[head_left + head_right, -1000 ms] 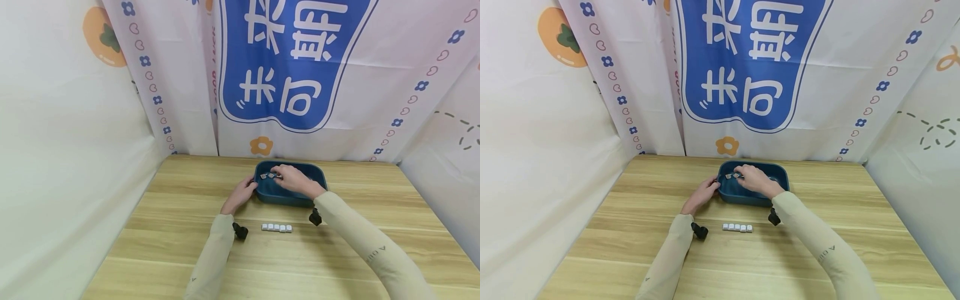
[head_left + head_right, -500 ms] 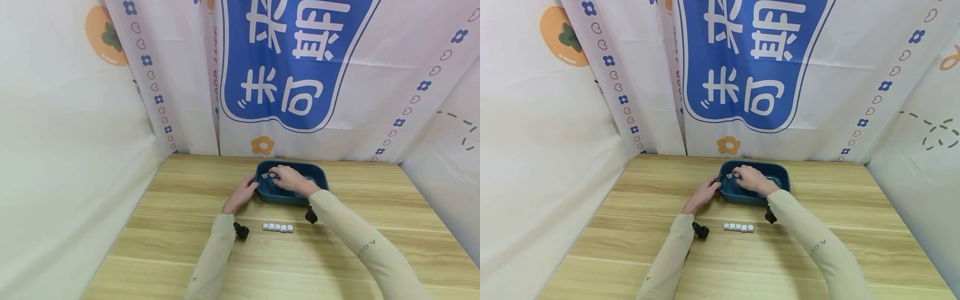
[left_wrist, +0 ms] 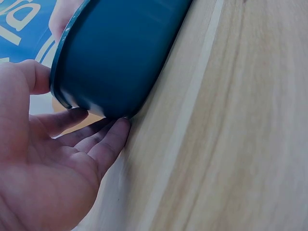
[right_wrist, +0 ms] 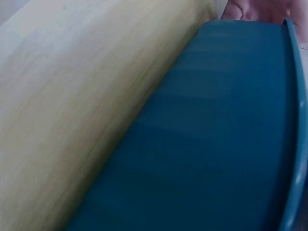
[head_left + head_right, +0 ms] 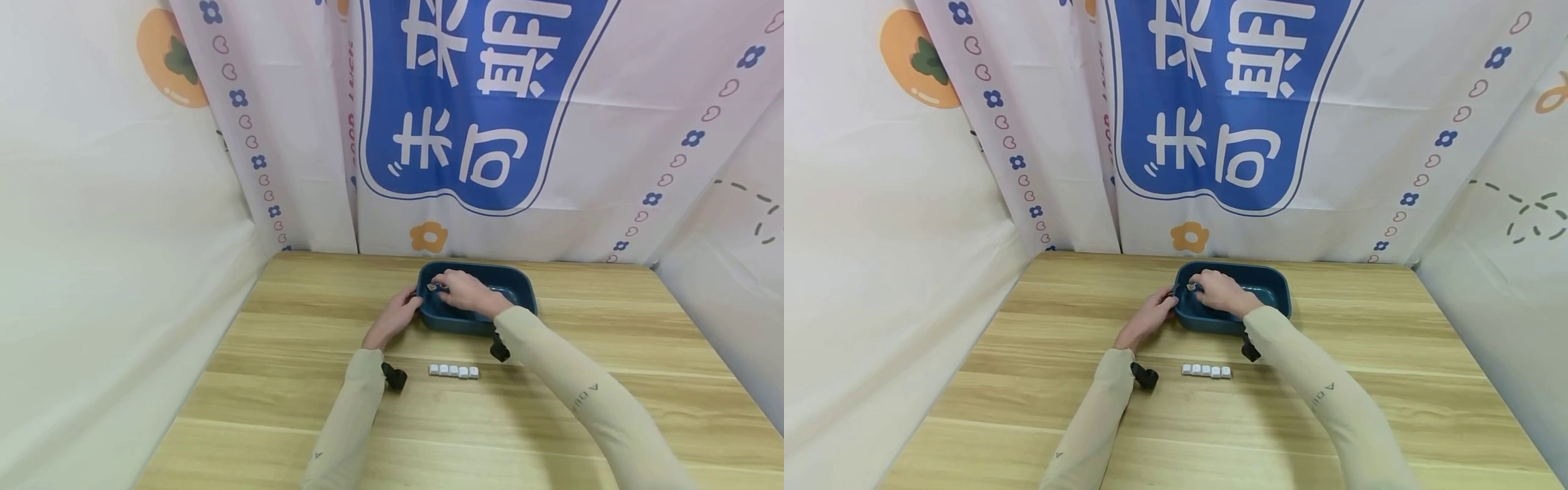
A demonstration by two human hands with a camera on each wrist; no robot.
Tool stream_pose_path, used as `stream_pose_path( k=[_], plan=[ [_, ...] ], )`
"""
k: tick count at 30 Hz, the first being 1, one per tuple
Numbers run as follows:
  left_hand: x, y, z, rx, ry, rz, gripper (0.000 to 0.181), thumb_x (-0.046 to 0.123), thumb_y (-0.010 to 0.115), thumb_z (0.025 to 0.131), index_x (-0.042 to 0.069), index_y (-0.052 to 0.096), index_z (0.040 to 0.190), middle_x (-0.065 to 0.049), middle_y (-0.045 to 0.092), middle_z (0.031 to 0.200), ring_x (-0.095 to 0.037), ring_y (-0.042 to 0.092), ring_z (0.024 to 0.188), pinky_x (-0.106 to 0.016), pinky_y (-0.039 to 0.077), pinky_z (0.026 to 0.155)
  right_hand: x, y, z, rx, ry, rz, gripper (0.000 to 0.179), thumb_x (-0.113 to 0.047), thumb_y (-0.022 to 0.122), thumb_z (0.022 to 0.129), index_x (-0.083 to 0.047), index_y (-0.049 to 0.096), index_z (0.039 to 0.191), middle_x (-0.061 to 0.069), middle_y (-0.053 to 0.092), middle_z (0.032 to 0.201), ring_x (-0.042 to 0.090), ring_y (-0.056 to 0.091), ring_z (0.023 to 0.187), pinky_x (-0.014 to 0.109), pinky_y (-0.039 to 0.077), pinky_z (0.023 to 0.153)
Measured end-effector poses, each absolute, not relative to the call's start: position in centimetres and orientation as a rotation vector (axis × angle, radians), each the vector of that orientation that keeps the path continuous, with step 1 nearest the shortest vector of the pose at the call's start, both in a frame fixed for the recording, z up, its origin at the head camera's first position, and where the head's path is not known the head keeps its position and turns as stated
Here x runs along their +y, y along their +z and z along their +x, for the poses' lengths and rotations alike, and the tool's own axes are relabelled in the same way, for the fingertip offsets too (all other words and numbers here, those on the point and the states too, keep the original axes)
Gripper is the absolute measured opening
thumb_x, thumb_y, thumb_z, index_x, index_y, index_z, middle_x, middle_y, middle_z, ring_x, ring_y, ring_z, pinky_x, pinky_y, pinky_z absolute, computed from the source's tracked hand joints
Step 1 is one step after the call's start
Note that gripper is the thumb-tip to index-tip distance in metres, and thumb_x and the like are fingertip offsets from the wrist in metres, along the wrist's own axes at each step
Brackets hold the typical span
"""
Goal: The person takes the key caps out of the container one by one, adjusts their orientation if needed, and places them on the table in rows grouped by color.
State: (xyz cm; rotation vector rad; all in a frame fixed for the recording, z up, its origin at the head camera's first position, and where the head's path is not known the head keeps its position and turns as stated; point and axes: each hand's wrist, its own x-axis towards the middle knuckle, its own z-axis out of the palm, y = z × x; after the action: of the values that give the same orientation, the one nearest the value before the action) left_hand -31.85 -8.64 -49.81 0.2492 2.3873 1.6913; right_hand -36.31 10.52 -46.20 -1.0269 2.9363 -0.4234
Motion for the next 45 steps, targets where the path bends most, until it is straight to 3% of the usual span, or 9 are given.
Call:
stream_pose_path(
  k=[19,31,37,45],
  plan=[
    [-8.6,-49.8,-31.9,2.4,1.683,0.262,0.047,0.029,0.042,0.096,0.014,0.039,0.141,-0.008,0.047,0.137,-0.018,0.05,0.115,-0.039,0.042,0.098,9.0,-46.4,-37.5,2.899,-0.289,-0.936,0.034,-0.016,0.058,0.089,-0.01,0.058,0.123,0.009,0.058,0.104,0.021,0.055,0.088,0.04,0.05,0.077],
    [-8.8,-49.8,-31.9,2.375,1.689,0.273,0.048,0.03,0.04,0.097,0.015,0.037,0.143,-0.007,0.044,0.14,-0.019,0.047,0.121,-0.041,0.04,0.101,8.1,-46.7,-38.5,2.883,-0.257,-0.935,0.014,-0.012,0.059,0.089,-0.008,0.063,0.101,0.005,0.056,0.091,0.02,0.053,0.079,0.037,0.049,0.073],
    [-8.7,-49.7,-31.9,2.407,1.663,0.256,0.048,0.032,0.041,0.097,0.017,0.038,0.142,-0.005,0.044,0.14,-0.017,0.046,0.122,-0.04,0.039,0.102,7.9,-46.9,-38.8,2.885,-0.199,-0.916,0.01,-0.014,0.058,0.089,-0.01,0.062,0.098,0.003,0.056,0.086,0.018,0.051,0.075,0.033,0.048,0.069],
    [-8.6,-49.8,-31.9,2.408,1.679,0.225,0.046,0.033,0.042,0.096,0.02,0.04,0.141,-0.001,0.047,0.137,-0.015,0.048,0.118,-0.038,0.041,0.099,7.8,-46.9,-38.8,2.888,-0.159,-0.954,0.007,-0.009,0.058,0.088,-0.011,0.063,0.093,0.004,0.057,0.087,0.019,0.052,0.079,0.036,0.048,0.072]
  ],
)
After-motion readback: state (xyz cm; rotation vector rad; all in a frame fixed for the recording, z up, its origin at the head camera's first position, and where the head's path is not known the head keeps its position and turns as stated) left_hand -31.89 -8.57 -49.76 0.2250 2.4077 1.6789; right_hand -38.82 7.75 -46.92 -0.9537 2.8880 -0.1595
